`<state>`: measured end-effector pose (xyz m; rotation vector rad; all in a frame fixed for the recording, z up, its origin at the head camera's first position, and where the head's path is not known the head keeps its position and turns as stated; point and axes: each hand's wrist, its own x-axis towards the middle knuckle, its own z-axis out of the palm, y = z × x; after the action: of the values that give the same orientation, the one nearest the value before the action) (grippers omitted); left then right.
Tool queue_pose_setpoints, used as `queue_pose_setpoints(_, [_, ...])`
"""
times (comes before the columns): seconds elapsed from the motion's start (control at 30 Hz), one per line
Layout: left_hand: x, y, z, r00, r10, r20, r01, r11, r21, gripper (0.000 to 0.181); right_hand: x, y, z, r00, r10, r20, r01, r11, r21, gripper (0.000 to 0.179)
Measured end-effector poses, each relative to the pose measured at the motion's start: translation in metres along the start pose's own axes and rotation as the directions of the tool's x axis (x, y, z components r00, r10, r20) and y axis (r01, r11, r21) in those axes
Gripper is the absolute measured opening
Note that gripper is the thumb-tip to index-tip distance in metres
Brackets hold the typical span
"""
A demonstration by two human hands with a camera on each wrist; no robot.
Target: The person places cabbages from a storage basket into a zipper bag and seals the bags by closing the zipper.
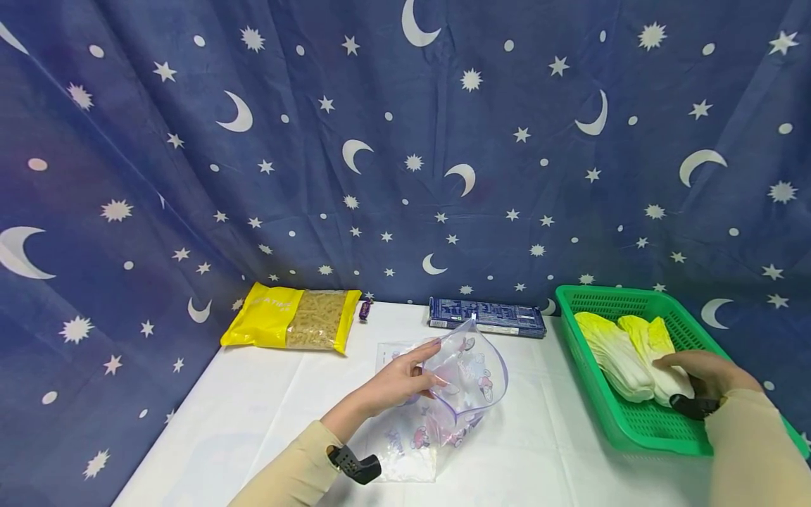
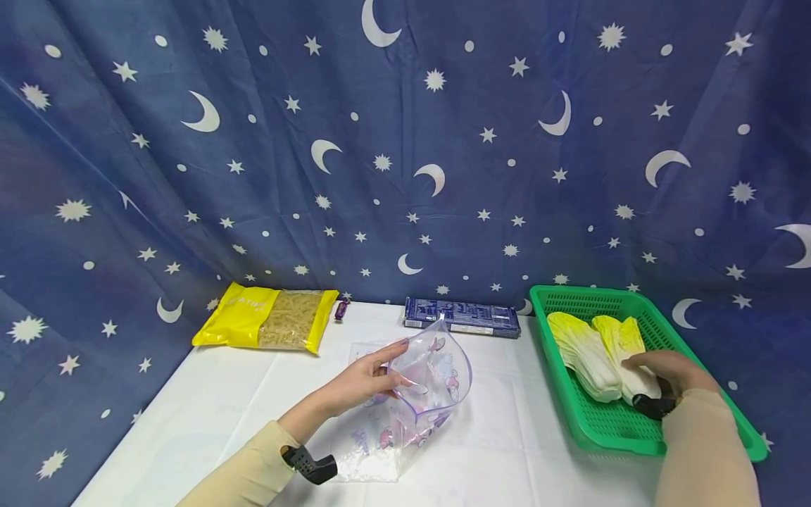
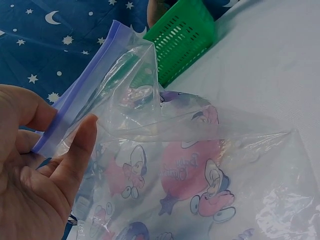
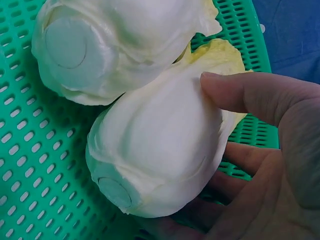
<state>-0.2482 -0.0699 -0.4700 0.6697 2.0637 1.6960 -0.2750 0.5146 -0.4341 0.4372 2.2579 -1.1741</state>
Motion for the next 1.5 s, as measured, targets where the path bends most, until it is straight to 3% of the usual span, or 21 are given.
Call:
queue_pose_setpoints(0.2, [0.0003,-0.0005,0.0005,1.000,0.009,0.010,-0.009,1.000,-0.014,0.069,0.0000,0.0035,0.0007,0.998,-0.007,0.067,0.007,1.000,0.002,0.091])
queue_pose_setpoints(0.43, [0.0008,-0.0018,0.0001,1.000,0.009,0.022,-0.008,1.000,-0.021,0.070,0.0012,0.0056,0.0013,0.997,0.006,0.078,-0.007,1.000,0.008,0.086])
queue_pose_setpoints(0.7, [0.0019,-0.0045,-0.0001,1.000,0.008,0.019,-0.007,1.000,-0.021,0.070,0.0030,0.0063,0.0020,0.998,-0.023,0.059,0.021,0.999,0.025,0.068])
queue_pose_setpoints(0.93, [0.0021,-0.0050,-0.0009,1.000,-0.003,0.009,0.003,1.000,-0.010,0.070,0.0027,0.0052,0.0034,0.998,-0.048,0.051,0.047,0.999,0.011,0.068])
queue_pose_setpoints(1.5, [0.0009,-0.0044,0.0000,1.000,0.005,0.010,-0.004,1.000,-0.023,0.070,0.0031,0.0065,0.0043,0.997,-0.064,-0.047,0.064,0.998,-0.014,0.048])
